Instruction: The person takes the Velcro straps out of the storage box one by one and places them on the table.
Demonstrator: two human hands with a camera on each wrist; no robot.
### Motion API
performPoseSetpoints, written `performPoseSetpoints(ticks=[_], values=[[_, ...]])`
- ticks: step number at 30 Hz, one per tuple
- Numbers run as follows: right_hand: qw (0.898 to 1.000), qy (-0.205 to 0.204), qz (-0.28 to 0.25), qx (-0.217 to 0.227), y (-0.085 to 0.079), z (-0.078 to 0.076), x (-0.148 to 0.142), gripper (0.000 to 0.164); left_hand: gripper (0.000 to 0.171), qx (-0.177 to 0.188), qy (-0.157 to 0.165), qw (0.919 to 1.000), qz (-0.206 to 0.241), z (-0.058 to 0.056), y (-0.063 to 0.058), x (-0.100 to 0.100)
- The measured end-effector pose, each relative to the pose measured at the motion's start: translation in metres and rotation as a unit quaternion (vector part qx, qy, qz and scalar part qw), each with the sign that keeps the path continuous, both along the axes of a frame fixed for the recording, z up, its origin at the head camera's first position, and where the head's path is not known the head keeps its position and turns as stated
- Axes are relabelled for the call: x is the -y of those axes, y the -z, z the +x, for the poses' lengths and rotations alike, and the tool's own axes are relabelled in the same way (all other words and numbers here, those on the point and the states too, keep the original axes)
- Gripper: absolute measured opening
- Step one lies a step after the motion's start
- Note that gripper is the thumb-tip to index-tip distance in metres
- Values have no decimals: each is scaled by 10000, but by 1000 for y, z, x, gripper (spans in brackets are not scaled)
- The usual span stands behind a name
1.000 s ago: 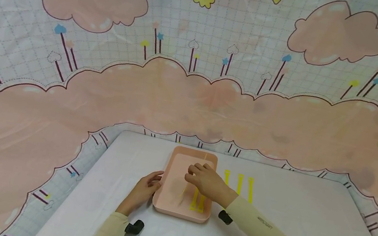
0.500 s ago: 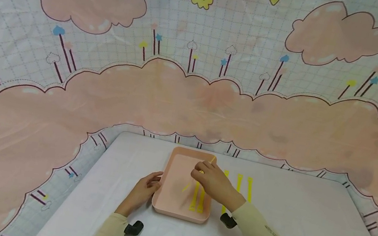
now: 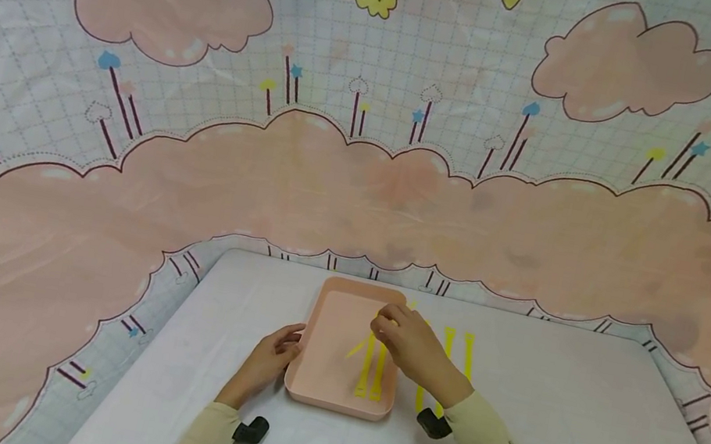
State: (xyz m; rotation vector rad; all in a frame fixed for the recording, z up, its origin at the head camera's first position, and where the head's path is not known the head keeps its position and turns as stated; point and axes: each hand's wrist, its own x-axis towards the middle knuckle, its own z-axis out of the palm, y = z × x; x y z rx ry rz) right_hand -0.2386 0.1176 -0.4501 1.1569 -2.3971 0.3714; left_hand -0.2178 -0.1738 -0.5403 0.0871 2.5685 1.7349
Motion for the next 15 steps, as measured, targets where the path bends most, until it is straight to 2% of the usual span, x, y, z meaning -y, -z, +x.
performPoseSetpoints(ticks=[2, 6, 12, 15], values=[[9998, -18, -177, 68, -1, 1, -1, 13, 44, -38, 20, 10000, 1, 0, 0, 0], [9990, -18, -422, 127, -2, 3, -2, 20, 44, -72, 11, 10000, -11, 1, 0, 0], [9967, 26, -751, 314, -1, 4, -5, 20, 43, -61, -7, 10000, -35, 1, -1, -1], [9932, -38, -1101, 366, -1, 4, -8, 20, 44, -42, 0, 10000, 10, 2, -2, -1]])
